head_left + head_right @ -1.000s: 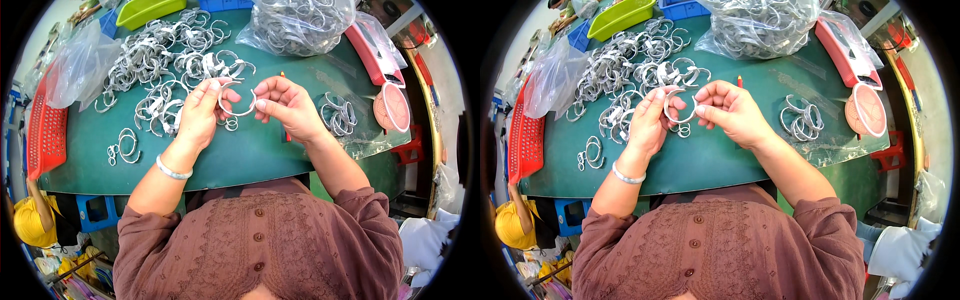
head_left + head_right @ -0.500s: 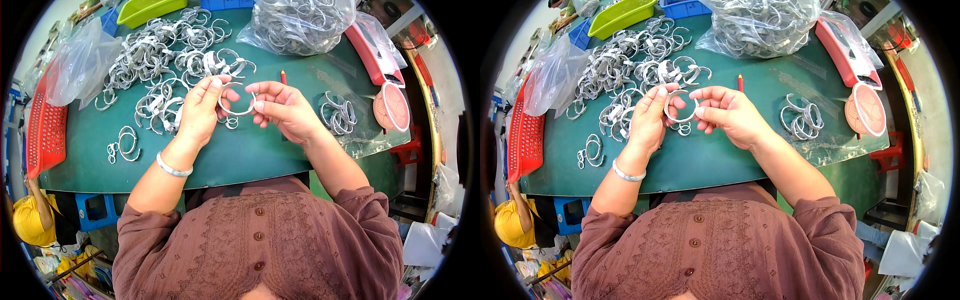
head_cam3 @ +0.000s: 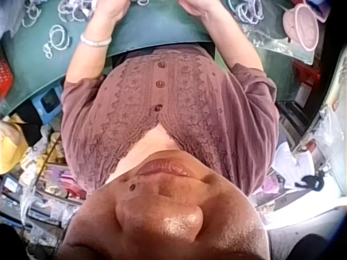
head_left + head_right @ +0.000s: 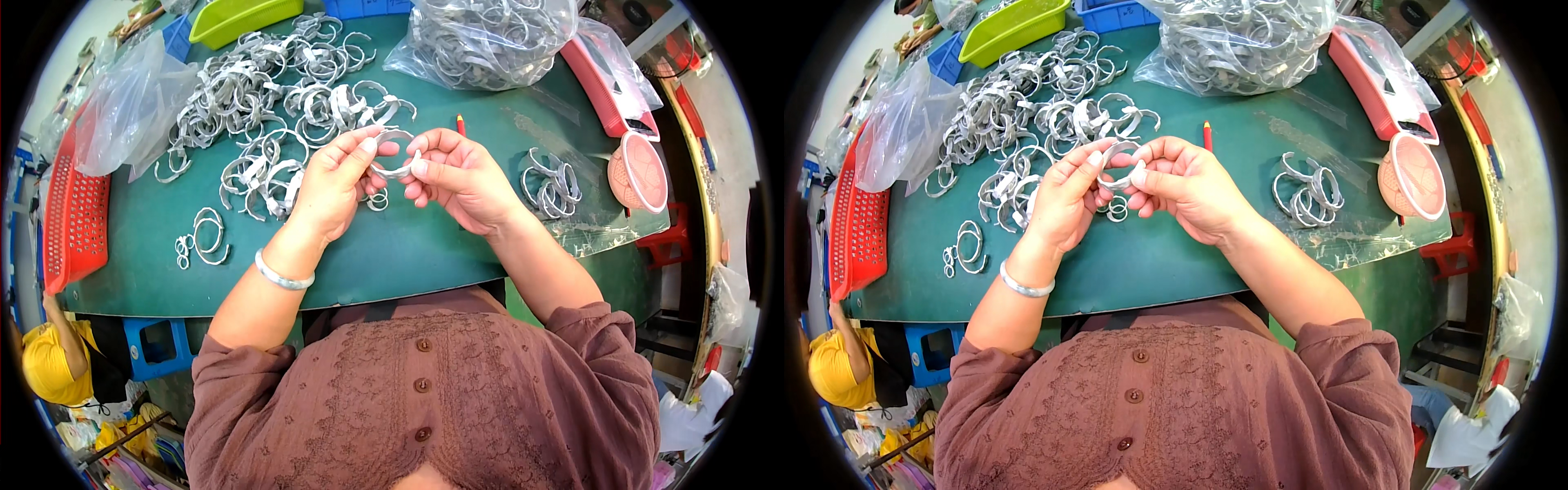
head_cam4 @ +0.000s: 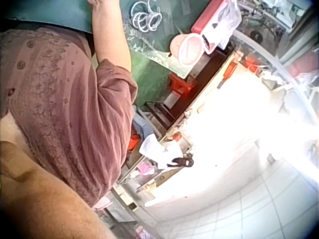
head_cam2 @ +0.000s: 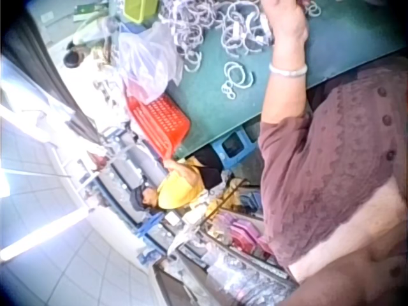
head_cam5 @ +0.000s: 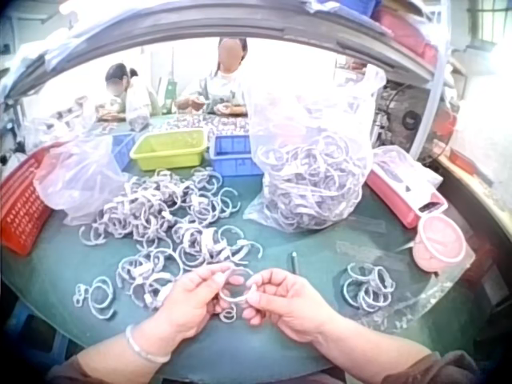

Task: The person assembles metal hoops by hand at a workstation, picking up individual metal rings and small white plastic components, fitting them together, and occasionally using a red pencil to mark or adjust the assembly.

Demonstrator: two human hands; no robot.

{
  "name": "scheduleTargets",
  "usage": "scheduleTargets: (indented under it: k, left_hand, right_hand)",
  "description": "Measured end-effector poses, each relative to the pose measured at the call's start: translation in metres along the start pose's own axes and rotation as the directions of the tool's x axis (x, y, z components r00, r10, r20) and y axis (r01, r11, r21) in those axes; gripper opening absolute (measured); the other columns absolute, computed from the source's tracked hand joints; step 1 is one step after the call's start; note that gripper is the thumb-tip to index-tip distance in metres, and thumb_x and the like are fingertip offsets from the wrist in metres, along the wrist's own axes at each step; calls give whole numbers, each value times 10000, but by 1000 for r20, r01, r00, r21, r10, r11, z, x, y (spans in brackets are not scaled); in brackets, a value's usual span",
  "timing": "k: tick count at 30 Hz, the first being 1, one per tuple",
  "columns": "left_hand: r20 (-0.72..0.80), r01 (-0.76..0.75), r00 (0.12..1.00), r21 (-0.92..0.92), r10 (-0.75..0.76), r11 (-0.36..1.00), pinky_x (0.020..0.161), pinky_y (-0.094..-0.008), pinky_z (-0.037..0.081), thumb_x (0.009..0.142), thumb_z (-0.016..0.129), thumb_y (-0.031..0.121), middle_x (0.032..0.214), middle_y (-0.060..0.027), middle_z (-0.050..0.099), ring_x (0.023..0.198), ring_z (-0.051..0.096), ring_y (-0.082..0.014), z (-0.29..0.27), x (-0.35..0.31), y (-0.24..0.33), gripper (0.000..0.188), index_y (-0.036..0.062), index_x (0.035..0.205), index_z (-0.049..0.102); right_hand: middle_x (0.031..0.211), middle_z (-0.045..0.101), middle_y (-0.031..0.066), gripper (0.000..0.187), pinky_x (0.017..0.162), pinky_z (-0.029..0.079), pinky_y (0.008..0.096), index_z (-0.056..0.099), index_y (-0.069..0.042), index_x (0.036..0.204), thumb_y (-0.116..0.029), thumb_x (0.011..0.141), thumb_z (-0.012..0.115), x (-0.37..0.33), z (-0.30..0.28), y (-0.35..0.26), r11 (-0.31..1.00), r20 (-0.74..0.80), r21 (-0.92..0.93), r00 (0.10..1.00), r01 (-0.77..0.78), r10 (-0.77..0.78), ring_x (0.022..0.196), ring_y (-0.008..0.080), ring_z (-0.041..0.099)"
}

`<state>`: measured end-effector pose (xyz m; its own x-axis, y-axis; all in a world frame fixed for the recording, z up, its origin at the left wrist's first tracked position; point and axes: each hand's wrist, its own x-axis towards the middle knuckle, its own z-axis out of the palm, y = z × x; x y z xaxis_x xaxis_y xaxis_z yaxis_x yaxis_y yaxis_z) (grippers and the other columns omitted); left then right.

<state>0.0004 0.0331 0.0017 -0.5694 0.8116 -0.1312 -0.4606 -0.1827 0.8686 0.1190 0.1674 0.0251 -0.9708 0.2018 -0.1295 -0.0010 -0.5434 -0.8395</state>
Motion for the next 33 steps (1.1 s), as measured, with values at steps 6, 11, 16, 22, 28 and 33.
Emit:
scheduleTargets:
  k: [6, 11, 16, 22, 28, 33]
  left_hand:
    - [-9, 33, 999, -13, -33, 999, 566, -196, 429, 884, 490, 165, 949, -72, 595, 611, 489, -72, 0, 1, 1, 293, 21, 1139, 497]
    - [-11, 33, 999, -34, -34, 999, 569, -193, 428, 879, 502, 170, 945, -70, 599, 611, 486, -71, -1, 1, 0, 287, 23, 1126, 510]
    - [-2, 15, 1000, -30, -15, 999, 569, -191, 428, 878, 502, 162, 947, -68, 598, 611, 487, -70, -2, 1, -1, 285, 28, 1130, 511]
    - [-6, -53, 999, -6, 53, 999, 569, -180, 431, 877, 505, 155, 958, -67, 600, 629, 504, -56, -2, 1, -1, 273, 41, 1123, 526]
    - [-7, -176, 984, 107, 178, 978, 553, -164, 409, 883, 495, 157, 988, -69, 594, 626, 499, -47, 1, -1, 0, 276, 51, 1135, 526]
    - [31, -287, 958, 189, 286, 939, 561, -179, 431, 869, 516, 140, 988, -68, 589, 644, 509, -49, 2, -3, 2, 326, 21, 1171, 484]
  right_hand:
    - [980, 586, 116, 155, 581, 494, 237, 492, -22, 919, -53, 802, 590, 0, 0, 2, 1000, -3, -14, 1000, 4, -4, 654, 128, 589]
    - [961, 589, 111, 165, 580, 494, 245, 489, -17, 923, -46, 797, 592, 0, 2, 2, 1000, -15, -21, 1000, 1, -1, 657, 133, 590]
    - [957, 590, 111, 173, 584, 494, 244, 488, -12, 925, -35, 790, 594, -1, 4, 2, 999, -16, -36, 1000, 13, -13, 666, 134, 589]
    - [844, 584, 67, 189, 586, 485, 238, 494, -16, 931, -37, 780, 606, -2, 6, 2, 996, -7, -81, 999, 36, -36, 668, 133, 585]
    - [815, 577, 57, 212, 596, 482, 244, 497, -17, 958, -32, 777, 606, -2, 5, 5, 992, -9, -111, 998, 63, -64, 684, 137, 586]
    - [822, 579, 61, 228, 619, 483, 252, 499, -21, 983, -11, 776, 594, -3, 6, 5, 989, -2, -119, 996, 84, -85, 701, 141, 585]
